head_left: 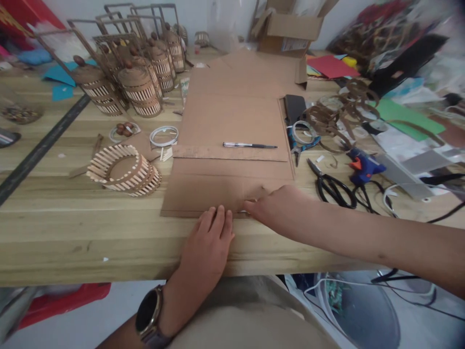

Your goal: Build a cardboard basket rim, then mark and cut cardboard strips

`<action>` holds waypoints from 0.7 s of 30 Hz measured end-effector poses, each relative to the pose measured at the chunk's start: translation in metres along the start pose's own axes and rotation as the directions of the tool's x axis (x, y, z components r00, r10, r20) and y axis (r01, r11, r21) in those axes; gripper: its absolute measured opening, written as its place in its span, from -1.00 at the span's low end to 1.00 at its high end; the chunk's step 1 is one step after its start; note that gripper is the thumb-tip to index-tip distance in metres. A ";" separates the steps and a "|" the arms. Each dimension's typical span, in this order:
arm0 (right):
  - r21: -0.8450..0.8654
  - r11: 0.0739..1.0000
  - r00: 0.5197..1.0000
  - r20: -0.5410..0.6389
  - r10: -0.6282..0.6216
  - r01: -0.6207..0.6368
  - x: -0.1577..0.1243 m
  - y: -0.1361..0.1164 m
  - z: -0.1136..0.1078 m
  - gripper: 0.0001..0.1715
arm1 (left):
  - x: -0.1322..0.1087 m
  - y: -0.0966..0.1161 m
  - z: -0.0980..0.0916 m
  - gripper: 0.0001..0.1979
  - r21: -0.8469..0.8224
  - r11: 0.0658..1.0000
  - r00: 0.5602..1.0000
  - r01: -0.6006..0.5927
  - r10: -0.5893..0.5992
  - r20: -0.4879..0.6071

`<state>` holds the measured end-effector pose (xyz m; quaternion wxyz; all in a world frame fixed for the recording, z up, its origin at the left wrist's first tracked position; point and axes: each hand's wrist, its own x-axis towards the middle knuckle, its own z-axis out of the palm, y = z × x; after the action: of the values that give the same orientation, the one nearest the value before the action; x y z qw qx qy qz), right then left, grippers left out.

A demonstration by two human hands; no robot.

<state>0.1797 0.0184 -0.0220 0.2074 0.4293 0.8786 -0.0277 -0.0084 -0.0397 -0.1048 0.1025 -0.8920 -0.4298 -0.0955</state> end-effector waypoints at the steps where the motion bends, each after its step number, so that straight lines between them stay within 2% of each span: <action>1: -0.017 1.000 1.000 0.014 -0.017 0.017 0.000 0.000 0.000 -0.67 | 0.000 0.000 0.001 -0.65 0.005 1.000 1.000 0.001 -0.001 0.006; 3: -0.060 0.996 0.996 0.067 -0.062 0.067 0.001 0.000 0.000 -0.65 | 0.000 0.000 0.003 -0.65 0.009 1.000 1.000 0.007 -0.008 0.017; 6: -0.090 0.994 0.994 0.091 -0.057 0.066 -0.002 0.005 0.001 -0.56 | -0.001 -0.002 0.003 -0.65 0.009 1.000 1.000 0.018 -0.018 0.016; 12: -0.178 0.982 0.995 0.085 -0.044 0.058 -0.035 0.030 0.016 -0.25 | 0.000 -0.002 0.001 -0.64 0.025 1.000 1.000 0.013 -0.013 -0.019; 17: -0.205 0.979 0.989 0.138 0.044 -0.015 -0.058 0.047 0.028 -0.27 | -0.001 -0.003 0.001 -0.63 0.041 0.999 0.999 -0.004 0.005 -0.033; 21: -0.202 0.978 0.989 0.122 0.080 -0.055 -0.074 0.061 0.041 -0.25 | -0.002 -0.005 0.002 -0.63 0.036 0.999 0.998 -0.021 0.023 -0.065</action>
<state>0.2810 -0.0073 -0.0232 0.3063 0.4335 0.8466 0.0392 -0.0134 -0.0374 -0.1071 0.1333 -0.8910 -0.4181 -0.1159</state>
